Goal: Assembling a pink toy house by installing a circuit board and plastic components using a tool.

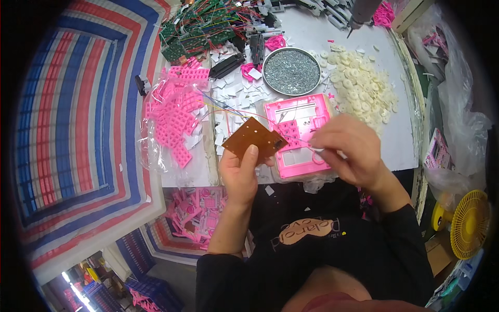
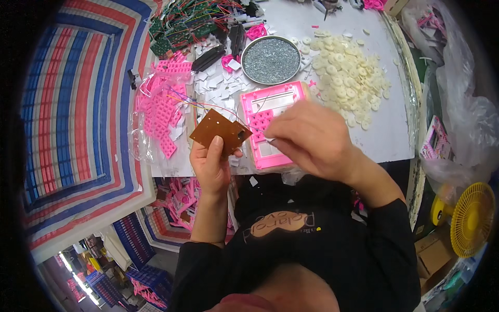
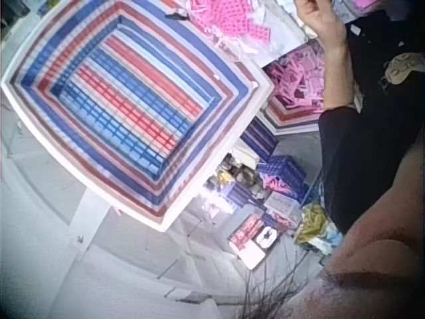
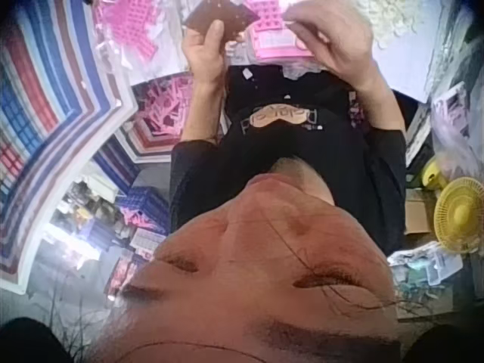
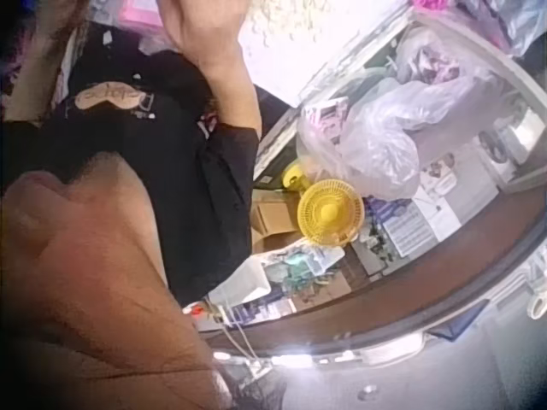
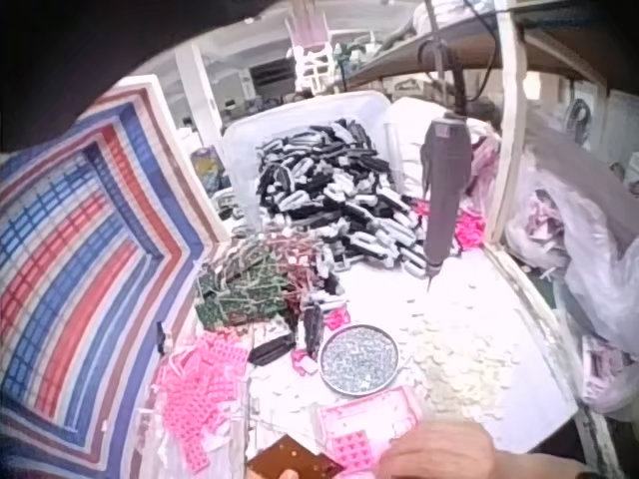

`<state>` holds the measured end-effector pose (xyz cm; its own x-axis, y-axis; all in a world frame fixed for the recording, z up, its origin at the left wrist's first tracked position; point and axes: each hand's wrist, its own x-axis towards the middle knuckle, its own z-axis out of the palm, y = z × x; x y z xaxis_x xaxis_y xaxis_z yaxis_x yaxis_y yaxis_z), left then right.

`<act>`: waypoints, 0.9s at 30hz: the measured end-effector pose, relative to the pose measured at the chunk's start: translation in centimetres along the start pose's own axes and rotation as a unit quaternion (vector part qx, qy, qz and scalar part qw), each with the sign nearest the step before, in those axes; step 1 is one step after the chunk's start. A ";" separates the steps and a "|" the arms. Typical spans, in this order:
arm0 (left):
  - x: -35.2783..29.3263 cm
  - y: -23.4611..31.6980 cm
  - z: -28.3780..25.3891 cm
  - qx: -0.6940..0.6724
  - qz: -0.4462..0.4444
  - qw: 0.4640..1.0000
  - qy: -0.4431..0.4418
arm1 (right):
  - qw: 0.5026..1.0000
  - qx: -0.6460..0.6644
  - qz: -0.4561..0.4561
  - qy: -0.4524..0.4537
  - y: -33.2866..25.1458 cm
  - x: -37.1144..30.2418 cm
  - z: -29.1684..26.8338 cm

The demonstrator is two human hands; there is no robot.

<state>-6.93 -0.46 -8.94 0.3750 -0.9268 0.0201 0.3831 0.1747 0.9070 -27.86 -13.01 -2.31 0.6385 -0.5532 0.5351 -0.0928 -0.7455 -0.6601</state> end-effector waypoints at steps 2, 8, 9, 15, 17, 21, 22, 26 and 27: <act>-0.1 0.1 0.4 -0.052 0.008 0.997 -0.051 | 0.996 0.043 0.049 0.067 1.4 1.4 0.8; 0.1 1.2 2.4 -0.145 -0.023 0.985 -0.087 | 0.828 0.294 0.379 -0.290 2.3 3.6 1.3; 0.2 1.2 2.3 -0.137 -0.012 0.986 -0.096 | 0.830 0.318 0.359 -0.283 2.0 3.5 1.4; 0.9 1.3 2.4 -0.022 0.042 0.993 -0.111 | 0.916 0.320 0.169 -0.173 1.1 2.9 -0.6; 0.3 1.3 3.1 0.007 0.024 0.995 -0.094 | 0.954 0.258 0.122 -0.090 0.9 2.3 1.3; -0.1 1.6 2.3 -0.023 0.015 0.996 -0.085 | 0.832 0.418 0.364 0.017 -0.1 0.4 0.1; -0.2 1.7 2.1 -0.035 0.007 0.996 -0.082 | 0.814 0.411 0.410 0.007 -0.4 -0.9 -0.6; -2.1 1.6 1.2 0.060 -0.039 0.990 -0.119 | 0.665 0.521 0.530 0.078 -0.9 -8.6 -2.5; -2.3 1.6 1.1 0.103 -0.032 0.985 -0.131 | 0.623 0.554 0.542 0.106 -0.9 -11.2 -3.4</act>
<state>-8.09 1.63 -7.04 0.1135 -0.9926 0.0431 0.2092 0.0663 0.9756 -37.54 -7.45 -5.88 0.5331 -0.6323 -0.5622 0.2776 0.7584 -0.5897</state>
